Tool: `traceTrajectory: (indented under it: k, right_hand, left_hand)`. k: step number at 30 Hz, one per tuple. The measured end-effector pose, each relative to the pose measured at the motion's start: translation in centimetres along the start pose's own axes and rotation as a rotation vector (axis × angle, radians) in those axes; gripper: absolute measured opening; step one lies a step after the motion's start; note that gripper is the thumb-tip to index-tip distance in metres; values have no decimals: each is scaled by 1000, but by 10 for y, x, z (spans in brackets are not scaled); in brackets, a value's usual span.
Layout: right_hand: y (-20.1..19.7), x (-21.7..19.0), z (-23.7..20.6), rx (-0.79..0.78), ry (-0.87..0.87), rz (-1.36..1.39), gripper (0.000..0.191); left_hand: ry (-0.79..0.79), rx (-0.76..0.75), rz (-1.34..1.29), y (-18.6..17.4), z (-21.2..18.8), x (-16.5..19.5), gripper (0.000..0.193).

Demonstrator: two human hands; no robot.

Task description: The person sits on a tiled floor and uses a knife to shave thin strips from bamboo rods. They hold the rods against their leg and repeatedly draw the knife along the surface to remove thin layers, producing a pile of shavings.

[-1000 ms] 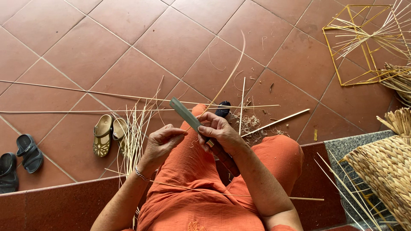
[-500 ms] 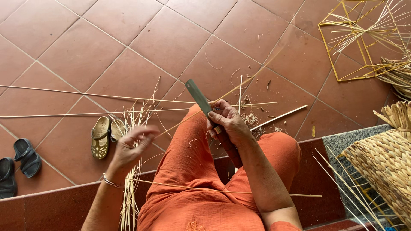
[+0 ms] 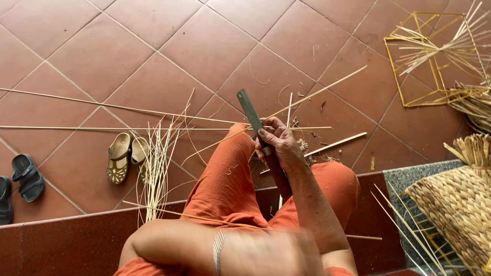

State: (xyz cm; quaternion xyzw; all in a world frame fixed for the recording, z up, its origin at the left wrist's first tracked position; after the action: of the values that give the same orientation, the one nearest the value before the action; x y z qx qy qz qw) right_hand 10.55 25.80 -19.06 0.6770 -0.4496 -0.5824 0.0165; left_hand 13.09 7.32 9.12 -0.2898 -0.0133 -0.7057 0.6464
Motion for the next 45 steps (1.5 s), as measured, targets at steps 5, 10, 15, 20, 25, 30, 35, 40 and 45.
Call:
traceTrajectory:
  k: [5, 10, 15, 20, 25, 30, 35, 40, 45]
  right_hand:
    - [9, -13, -7, -60, -53, 70, 20]
    - [25, -19, -14, -48, -64, 61, 22]
    - [44, -14, -17, -110, -16, 72, 24]
    - [38, -20, -18, -120, -22, 100, 22]
    - [23, -25, -14, -77, -73, 191, 18]
    - [12, -34, -15, -94, -99, 224, 18]
    - [0, -42, -19, -59, -126, 221, 18]
    - [-7, -44, -17, -42, -139, 244, 17]
    - [-21, -56, -18, -45, -195, 261, 18]
  left_hand:
    - [-484, 155, 638, -83, -98, -90, 12]
    - [-591, 81, 1071, -111, -159, -130, 22]
    - [-891, 332, 518, -105, -203, -163, 10]
    - [-929, 309, 519, -115, -211, -155, 6]
    - [-882, 271, 575, -131, -221, -132, 5]
    - [-988, 276, 563, -148, -250, -120, 6]
    - [-974, 277, 581, -163, -266, -104, 7]
    - [-1100, 325, 495, -178, -298, -92, 5]
    - [-1074, 369, 499, -198, -325, -79, 5]
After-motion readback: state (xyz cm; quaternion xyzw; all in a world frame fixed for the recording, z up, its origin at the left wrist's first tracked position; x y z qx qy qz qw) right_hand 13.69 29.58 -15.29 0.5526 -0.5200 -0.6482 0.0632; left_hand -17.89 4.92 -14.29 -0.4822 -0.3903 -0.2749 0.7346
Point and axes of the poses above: each hand's wrist, its own z-axis towards the middle knuckle, its own y-axis out of the palm, x = y × z, the point moved 8 cm from there along z, towards the middle knuckle, and after that the axes turned 10 degrees about y, right-handed, at the moved point
